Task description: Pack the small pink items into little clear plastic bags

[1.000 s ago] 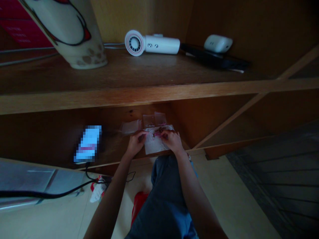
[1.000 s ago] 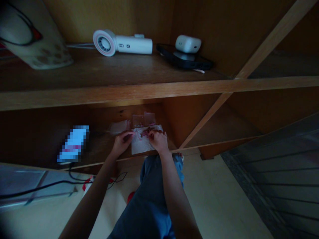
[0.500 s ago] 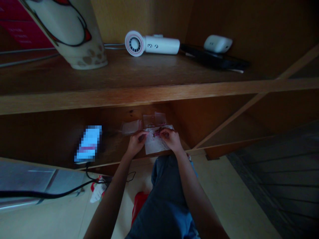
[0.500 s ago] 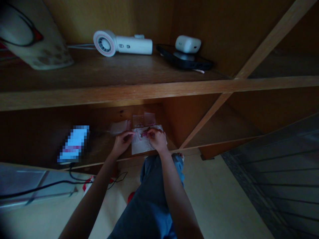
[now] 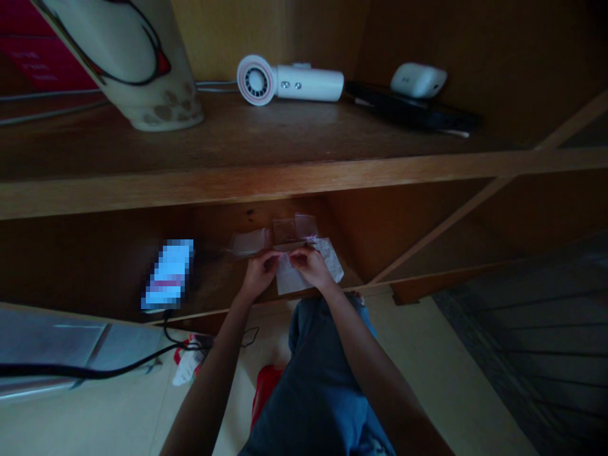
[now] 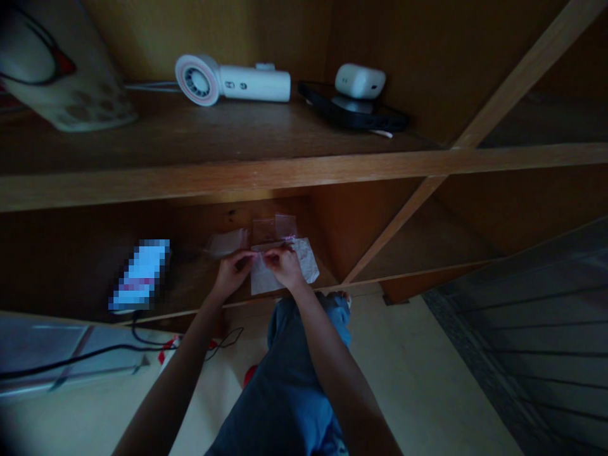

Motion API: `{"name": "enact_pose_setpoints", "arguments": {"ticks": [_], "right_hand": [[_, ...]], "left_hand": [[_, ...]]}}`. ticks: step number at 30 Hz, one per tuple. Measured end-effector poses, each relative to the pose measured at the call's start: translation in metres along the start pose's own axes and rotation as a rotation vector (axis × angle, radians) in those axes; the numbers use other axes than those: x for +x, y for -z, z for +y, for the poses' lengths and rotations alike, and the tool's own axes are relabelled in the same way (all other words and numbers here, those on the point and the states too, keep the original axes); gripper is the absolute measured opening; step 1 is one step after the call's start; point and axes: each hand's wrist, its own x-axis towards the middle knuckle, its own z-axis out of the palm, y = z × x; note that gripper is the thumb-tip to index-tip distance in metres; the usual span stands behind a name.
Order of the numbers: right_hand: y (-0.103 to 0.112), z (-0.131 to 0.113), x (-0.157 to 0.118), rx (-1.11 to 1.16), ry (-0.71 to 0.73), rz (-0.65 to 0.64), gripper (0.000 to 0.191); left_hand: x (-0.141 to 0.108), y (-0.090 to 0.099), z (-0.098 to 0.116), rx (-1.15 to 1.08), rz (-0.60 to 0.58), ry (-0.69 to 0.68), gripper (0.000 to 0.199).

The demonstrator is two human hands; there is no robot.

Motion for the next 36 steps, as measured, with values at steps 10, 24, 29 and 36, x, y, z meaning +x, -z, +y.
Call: {"name": "enact_pose_setpoints", "arguments": {"ticks": [10, 24, 29, 36], "right_hand": [[0.010, -0.001, -0.004, 0.020, -0.017, -0.030, 0.017], [0.033, 0.000, -0.016, -0.575, -0.149, 0.047, 0.012], [0.032, -0.002, -0.017, -0.581, -0.120, 0.012, 0.013], [0.030, -0.002, -0.018, -0.594, -0.045, -0.016, 0.010]], "left_hand": [[0.000, 0.001, 0.002, 0.001, -0.003, -0.011, 0.017], [0.001, 0.001, 0.001, 0.021, 0.009, -0.017, 0.017], [0.001, 0.002, 0.001, 0.021, -0.002, -0.012, 0.017], [0.001, 0.001, 0.001, 0.017, 0.003, -0.009, 0.017]]}}
